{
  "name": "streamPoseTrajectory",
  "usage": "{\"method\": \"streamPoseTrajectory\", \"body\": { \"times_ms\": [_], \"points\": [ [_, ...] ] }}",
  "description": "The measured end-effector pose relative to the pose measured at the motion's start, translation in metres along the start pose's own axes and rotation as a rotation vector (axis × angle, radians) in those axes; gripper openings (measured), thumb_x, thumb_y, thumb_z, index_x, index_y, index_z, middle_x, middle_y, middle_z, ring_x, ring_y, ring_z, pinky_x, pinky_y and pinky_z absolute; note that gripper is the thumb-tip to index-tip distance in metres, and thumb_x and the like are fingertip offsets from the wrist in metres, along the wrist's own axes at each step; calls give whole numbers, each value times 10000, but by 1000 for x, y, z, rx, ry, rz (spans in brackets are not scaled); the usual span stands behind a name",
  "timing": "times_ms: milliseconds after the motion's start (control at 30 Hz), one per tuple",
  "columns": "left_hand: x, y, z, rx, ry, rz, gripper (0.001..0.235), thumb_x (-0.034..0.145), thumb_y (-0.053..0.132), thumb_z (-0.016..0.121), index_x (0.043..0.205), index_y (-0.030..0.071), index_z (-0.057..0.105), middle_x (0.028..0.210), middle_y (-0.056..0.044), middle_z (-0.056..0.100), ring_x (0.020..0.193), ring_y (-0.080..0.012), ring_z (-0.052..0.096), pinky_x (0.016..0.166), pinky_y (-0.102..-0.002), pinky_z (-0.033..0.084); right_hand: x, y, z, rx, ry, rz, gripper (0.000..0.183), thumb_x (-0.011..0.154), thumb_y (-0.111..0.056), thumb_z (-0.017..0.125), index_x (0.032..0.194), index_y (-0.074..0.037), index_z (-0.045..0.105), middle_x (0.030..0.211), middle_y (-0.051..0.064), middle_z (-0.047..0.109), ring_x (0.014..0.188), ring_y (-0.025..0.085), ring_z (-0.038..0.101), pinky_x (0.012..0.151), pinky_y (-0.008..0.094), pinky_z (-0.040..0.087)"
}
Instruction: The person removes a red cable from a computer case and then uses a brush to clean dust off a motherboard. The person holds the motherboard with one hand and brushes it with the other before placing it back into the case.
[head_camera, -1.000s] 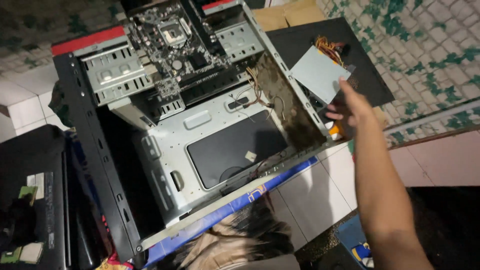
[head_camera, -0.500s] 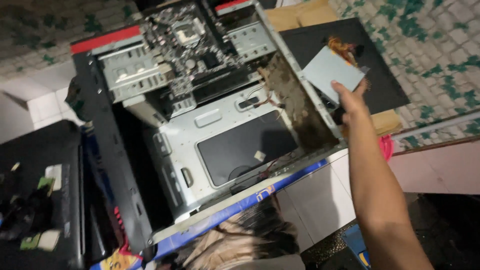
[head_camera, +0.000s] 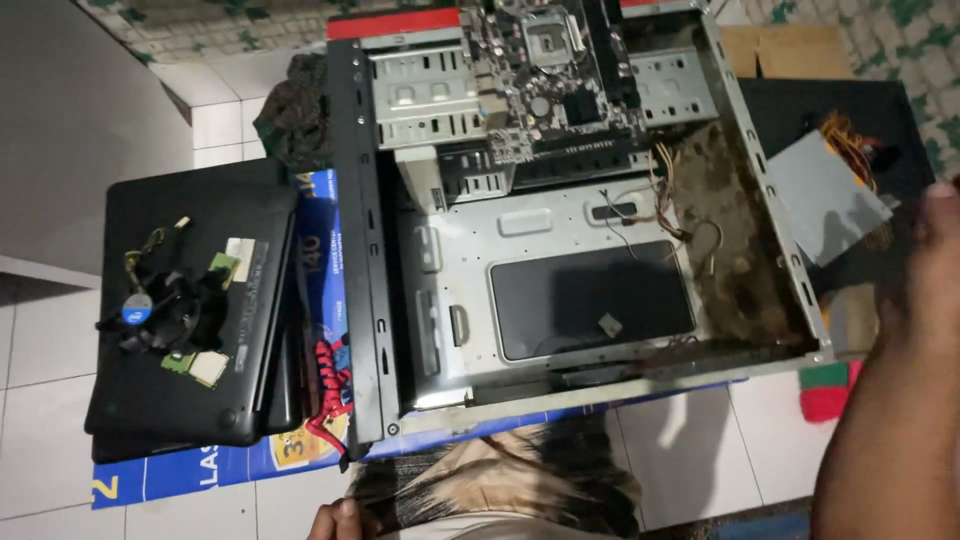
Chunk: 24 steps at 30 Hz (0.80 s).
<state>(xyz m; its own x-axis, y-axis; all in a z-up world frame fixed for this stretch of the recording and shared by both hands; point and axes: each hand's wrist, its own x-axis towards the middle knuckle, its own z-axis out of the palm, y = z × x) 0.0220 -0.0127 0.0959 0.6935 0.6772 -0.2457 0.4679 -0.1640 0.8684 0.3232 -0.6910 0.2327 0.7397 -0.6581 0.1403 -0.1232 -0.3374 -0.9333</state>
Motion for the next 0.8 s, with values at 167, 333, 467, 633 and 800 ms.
{"method": "streamPoseTrajectory", "body": {
  "times_ms": [167,333,467,633,800],
  "points": [
    [-7,65,-19,291,-82,187,411,1024,326,663,661,137,705,534,36,464,551,-142,426,583,-319,375,-30,-112,43,161,-248,-155,507,1260,-605,543,1623,-257,611,1589,-19,685,1452,149,698,1267,333,588],
    [12,67,-35,507,-189,16,240,1016,305,734,994,158,924,836,4,831,640,-135,695,659,-300,531,5,-165,121,-73,-403,-344,298,1313,-227,881,1436,-225,610,1287,-8,713,1152,86,803,799,186,615],
    [45,31,-48,437,-178,-26,282,1061,162,660,988,146,932,1094,-50,920,1001,-196,888,944,-323,647,-57,-275,173,-498,-676,-182,441,1254,-357,619,1601,-96,544,1477,216,702,1181,353,734,984,491,592],
    [58,90,-64,-442,-143,407,179,996,-40,783,1032,32,623,968,-172,725,918,-316,843,797,-415,785,-46,-254,178,-479,-675,-370,416,1184,-299,760,1524,-88,647,1412,147,707,1212,314,675,977,517,576],
    [55,297,-23,-382,-279,621,533,1003,76,709,1495,16,513,1319,-217,679,1190,-304,769,1155,-462,687,-55,-225,91,-459,-522,-442,444,1231,-247,751,1637,-86,673,1524,222,692,1240,369,691,879,506,600]
  ]
}}
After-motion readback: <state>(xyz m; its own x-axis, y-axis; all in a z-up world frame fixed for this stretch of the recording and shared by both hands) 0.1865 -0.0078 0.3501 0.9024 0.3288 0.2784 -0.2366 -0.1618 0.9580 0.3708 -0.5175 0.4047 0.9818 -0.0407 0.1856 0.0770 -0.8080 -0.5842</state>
